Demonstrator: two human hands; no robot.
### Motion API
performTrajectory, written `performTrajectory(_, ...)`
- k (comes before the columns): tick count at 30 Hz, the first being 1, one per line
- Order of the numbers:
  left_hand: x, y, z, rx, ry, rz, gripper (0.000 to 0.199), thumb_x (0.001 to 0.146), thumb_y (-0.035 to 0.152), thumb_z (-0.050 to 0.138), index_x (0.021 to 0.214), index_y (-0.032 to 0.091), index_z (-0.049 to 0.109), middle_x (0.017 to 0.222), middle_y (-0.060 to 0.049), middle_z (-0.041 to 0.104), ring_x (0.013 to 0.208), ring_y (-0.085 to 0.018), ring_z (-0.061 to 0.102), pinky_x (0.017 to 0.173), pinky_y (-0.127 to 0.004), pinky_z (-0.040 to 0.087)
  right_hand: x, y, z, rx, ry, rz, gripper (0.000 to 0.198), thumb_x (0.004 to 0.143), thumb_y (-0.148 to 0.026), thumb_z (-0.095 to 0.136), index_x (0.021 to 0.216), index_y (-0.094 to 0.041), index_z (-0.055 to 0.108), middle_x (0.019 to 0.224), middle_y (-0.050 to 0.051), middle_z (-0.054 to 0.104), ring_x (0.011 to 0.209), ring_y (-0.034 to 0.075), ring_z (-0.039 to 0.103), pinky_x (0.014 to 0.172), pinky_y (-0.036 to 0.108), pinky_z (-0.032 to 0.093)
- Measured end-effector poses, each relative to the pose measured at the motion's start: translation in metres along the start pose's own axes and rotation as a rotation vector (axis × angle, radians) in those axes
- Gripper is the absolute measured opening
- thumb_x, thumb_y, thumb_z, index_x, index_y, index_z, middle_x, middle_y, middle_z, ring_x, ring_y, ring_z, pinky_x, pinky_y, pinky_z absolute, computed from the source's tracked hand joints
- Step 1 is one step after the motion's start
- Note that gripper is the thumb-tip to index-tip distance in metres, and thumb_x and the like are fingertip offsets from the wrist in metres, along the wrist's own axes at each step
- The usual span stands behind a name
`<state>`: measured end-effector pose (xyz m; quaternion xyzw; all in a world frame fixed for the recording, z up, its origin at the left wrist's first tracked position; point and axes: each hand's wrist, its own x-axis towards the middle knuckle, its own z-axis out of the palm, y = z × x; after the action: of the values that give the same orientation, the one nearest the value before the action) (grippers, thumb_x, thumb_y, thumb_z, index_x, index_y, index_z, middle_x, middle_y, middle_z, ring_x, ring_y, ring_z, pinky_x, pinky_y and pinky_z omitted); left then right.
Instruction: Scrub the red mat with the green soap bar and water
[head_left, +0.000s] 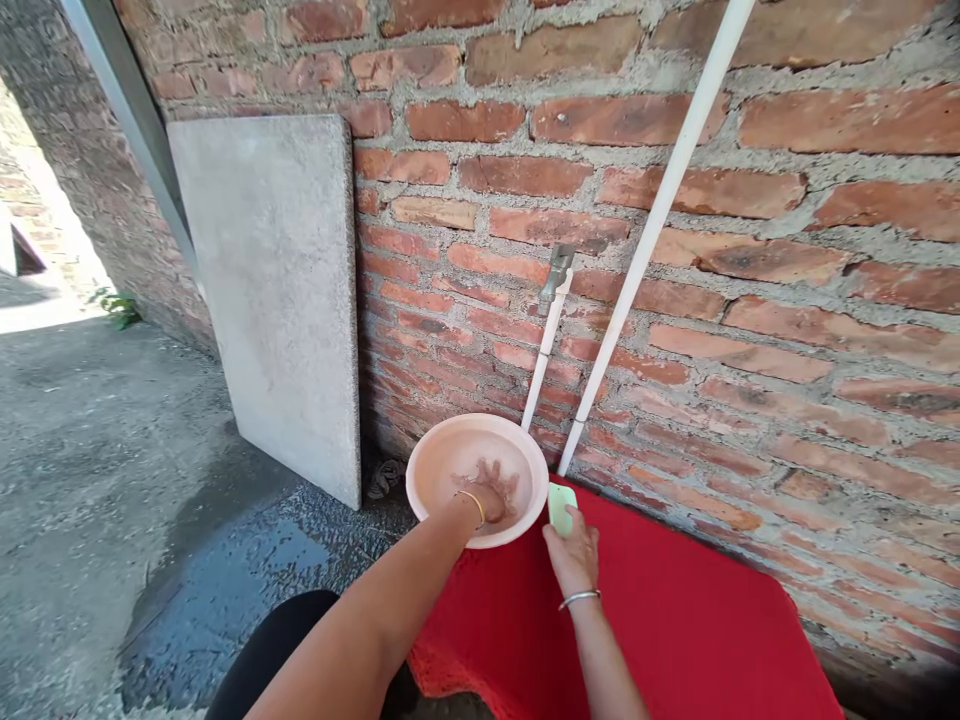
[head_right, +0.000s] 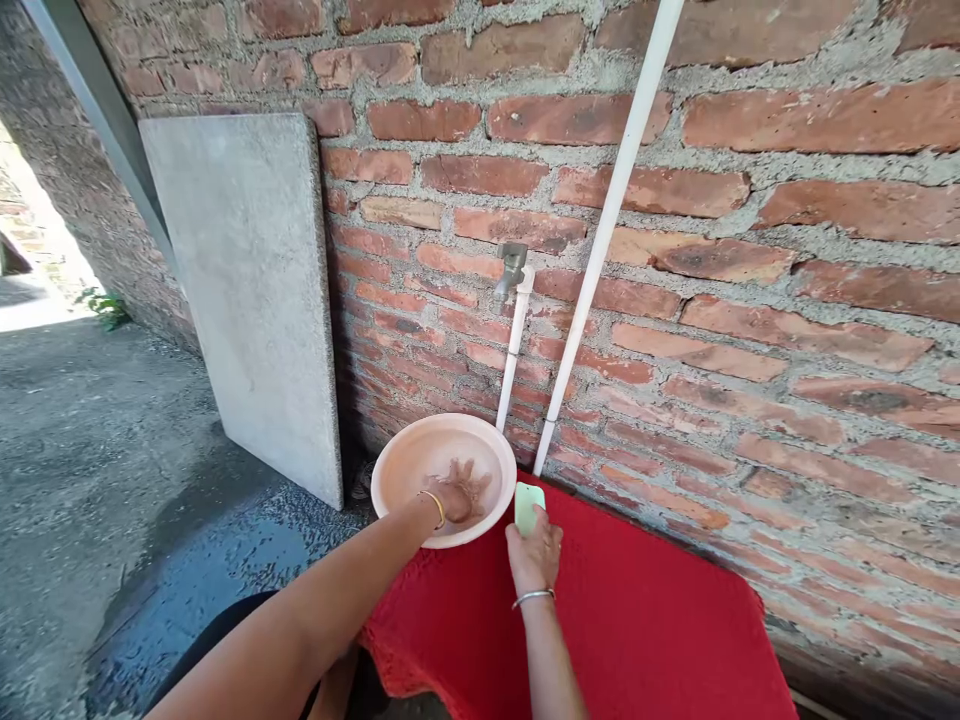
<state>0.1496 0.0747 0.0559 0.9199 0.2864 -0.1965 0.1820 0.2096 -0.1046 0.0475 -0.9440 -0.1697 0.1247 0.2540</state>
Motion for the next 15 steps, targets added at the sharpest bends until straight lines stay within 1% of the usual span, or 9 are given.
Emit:
performTrajectory(3, 0.001, 0.002, 0.0, -0.017, -0.021, -0.041, 0.088, 0.08, 0.06, 0.062, 0.155, 0.05, 0.018, 0.168, 0.004, -0.005, 0.149, -0.051, -0.013, 0.093, -0.093, 0.017, -0.003, -0.013, 0.01, -0.162, -0.018, -0.055, 0.061, 0.088, -0.045, 0.049, 0.145, -0.022, 0.049, 0.128, 0.015, 0.06, 0.117, 0.029, 0.061, 0.098, 0.039, 0.045)
performTrajectory(5, -0.001, 0.004, -0.001, -0.047, -0.018, -0.052, 0.09, 0.077, 0.063, 0.065, 0.154, 0.05, 0.021, 0.168, 0.003, -0.005, 0.149, -0.052, -0.013, 0.093, -0.094, 0.016, -0.005, -0.01, 0.01, -0.257, -0.015, -0.09, 0.059, 0.089, -0.046, 0.051, 0.144, -0.024, 0.051, 0.129, 0.014, 0.059, 0.119, 0.031, 0.059, 0.098, 0.041, 0.045)
performTrajectory(8, -0.003, 0.007, -0.003, -0.074, -0.001, -0.078, 0.091, 0.075, 0.061, 0.068, 0.153, 0.052, 0.022, 0.168, 0.004, -0.005, 0.149, -0.051, -0.013, 0.096, -0.092, 0.014, -0.004, 0.015, -0.002, -0.337, -0.006, -0.093, 0.057, 0.09, -0.045, 0.053, 0.144, -0.027, 0.05, 0.128, 0.013, 0.059, 0.118, 0.031, 0.059, 0.097, 0.04, 0.045)
performTrajectory(10, -0.003, 0.008, -0.003, -0.052, 0.0, -0.093, 0.089, 0.079, 0.056, 0.065, 0.154, 0.051, 0.018, 0.168, 0.004, -0.006, 0.149, -0.049, -0.014, 0.095, -0.092, 0.015, -0.001, 0.041, -0.016, -0.359, 0.018, -0.03, 0.058, 0.092, -0.045, 0.051, 0.146, -0.025, 0.048, 0.128, 0.014, 0.059, 0.116, 0.03, 0.06, 0.097, 0.039, 0.045)
performTrajectory(12, -0.001, 0.009, -0.002, -0.033, -0.008, -0.089, 0.087, 0.082, 0.054, 0.063, 0.154, 0.051, 0.014, 0.168, 0.003, -0.007, 0.149, -0.049, -0.013, 0.093, -0.093, 0.018, 0.003, 0.065, -0.03, -0.37, 0.077, 0.056, 0.06, 0.093, -0.048, 0.048, 0.148, -0.023, 0.046, 0.129, 0.016, 0.058, 0.115, 0.031, 0.061, 0.095, 0.039, 0.046)
performTrajectory(14, 0.002, 0.008, -0.001, -0.04, 0.015, -0.079, 0.088, 0.08, 0.055, 0.065, 0.153, 0.052, 0.018, 0.169, 0.002, -0.002, 0.149, -0.052, -0.01, 0.09, -0.094, 0.019, 0.007, 0.077, -0.04, -0.363, 0.141, 0.095, 0.061, 0.094, -0.05, 0.046, 0.148, -0.022, 0.045, 0.128, 0.017, 0.058, 0.113, 0.031, 0.061, 0.095, 0.039, 0.046)
performTrajectory(15, 0.003, 0.008, 0.0, -0.046, 0.033, -0.072, 0.088, 0.078, 0.056, 0.068, 0.152, 0.053, 0.021, 0.169, 0.002, 0.002, 0.148, -0.054, -0.007, 0.088, -0.094, 0.021, 0.009, 0.076, -0.042, -0.349, 0.16, 0.088, 0.061, 0.094, -0.051, 0.046, 0.148, -0.022, 0.046, 0.127, 0.017, 0.059, 0.113, 0.03, 0.062, 0.096, 0.039, 0.046)
